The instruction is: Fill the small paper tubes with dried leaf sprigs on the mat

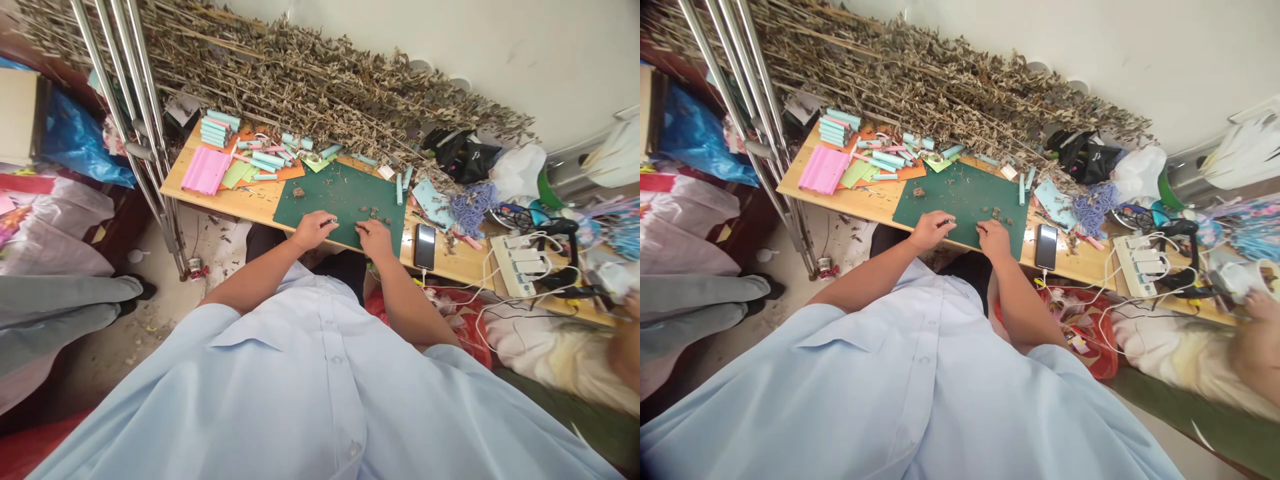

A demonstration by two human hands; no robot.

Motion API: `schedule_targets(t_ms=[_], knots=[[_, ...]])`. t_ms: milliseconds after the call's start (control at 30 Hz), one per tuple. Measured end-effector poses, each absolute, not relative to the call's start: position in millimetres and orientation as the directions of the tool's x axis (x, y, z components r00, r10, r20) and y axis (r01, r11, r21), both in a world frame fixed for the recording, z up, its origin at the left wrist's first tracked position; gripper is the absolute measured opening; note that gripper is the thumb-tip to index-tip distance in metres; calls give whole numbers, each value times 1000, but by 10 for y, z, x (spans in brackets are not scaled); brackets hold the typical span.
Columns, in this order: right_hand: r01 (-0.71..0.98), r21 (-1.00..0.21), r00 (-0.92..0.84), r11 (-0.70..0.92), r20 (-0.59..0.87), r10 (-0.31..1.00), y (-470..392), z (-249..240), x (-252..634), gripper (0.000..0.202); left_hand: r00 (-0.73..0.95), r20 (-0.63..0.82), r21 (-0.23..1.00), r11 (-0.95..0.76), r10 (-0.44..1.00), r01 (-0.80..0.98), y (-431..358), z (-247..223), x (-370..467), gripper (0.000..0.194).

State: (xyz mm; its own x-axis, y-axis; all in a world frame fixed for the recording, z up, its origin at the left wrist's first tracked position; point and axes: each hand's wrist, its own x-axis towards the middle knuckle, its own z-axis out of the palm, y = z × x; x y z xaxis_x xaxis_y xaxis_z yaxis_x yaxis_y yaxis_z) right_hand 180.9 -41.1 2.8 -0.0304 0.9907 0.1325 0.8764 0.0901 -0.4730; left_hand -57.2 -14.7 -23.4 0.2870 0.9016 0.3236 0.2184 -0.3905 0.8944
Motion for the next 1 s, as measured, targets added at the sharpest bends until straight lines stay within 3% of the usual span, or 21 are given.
schedule_targets(t_ms=[233, 400, 600, 767, 1000], knots=[[896, -416, -105, 155, 142, 984, -457, 31, 1782, 31, 296, 326, 888, -398, 898, 232, -166, -180, -588, 15], [870, -455, -113, 189, 189, 975, -459, 12, 1765, 29, 303, 338, 880, -413, 891, 235, -170, -180, -591, 17], [784, -617, 233, -62, 200, 952, -452, 88, 1768, 32, 299, 349, 884, -418, 888, 209, -176, -176, -601, 17], [520, -837, 424, -173, 76, 903, -488, 168, 1776, 21, 285, 328, 895, -393, 901, 212, -170, -208, -589, 20], [56, -985, 397, -165, -130, 908, -571, 249, 1705, 31, 294, 335, 893, -401, 895, 204, -150, -242, -586, 22]])
